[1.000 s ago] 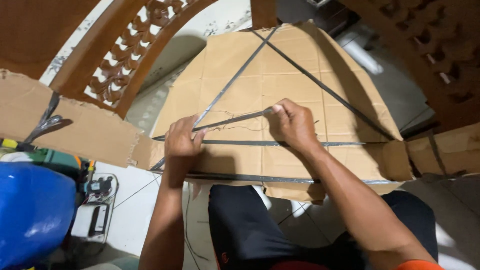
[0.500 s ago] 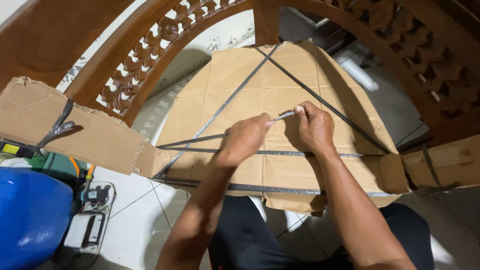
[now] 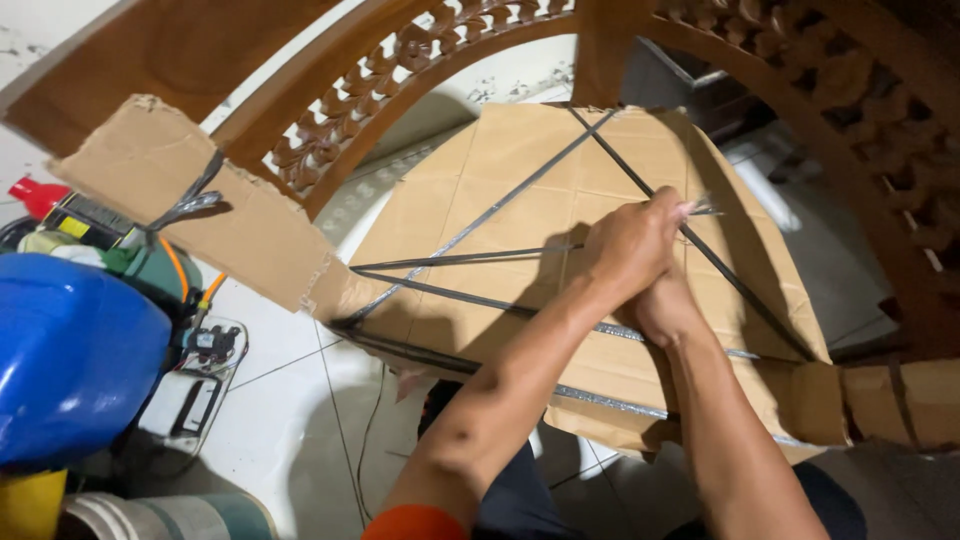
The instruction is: Wrap a wooden chair with cardboard and secure it with plastic straps.
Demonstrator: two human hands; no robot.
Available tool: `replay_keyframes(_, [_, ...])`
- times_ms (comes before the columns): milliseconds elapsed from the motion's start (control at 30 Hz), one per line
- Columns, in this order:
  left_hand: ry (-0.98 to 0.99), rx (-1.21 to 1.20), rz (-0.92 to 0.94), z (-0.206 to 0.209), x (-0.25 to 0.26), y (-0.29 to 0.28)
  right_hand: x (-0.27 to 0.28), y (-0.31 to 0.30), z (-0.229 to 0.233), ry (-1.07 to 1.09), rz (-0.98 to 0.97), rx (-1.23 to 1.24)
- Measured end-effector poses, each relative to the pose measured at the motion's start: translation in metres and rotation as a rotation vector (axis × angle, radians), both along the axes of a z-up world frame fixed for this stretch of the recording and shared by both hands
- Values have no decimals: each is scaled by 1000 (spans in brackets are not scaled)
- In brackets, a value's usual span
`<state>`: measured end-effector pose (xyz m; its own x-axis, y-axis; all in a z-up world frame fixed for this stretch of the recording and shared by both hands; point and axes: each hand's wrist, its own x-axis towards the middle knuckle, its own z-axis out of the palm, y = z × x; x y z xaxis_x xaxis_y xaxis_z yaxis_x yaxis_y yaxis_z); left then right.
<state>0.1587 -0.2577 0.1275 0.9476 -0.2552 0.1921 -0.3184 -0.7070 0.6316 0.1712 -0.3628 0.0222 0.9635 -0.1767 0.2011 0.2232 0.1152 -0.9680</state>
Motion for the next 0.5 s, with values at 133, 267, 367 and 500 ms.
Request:
replay_keyframes(133, [78, -92, -62, 34, -20, 0, 4, 16, -1, 11, 93, 113])
replay_keyframes(267, [51, -109, -90, 40, -31, -3, 3, 29, -6, 32, 172, 229])
replay_keyframes(367, [20, -201, -139, 24, -36, -9, 1, 38, -12, 56, 235, 310])
replay_keyframes(500, [-398, -446, -141, -22, -37, 9, -5, 40, -20, 95, 301, 422])
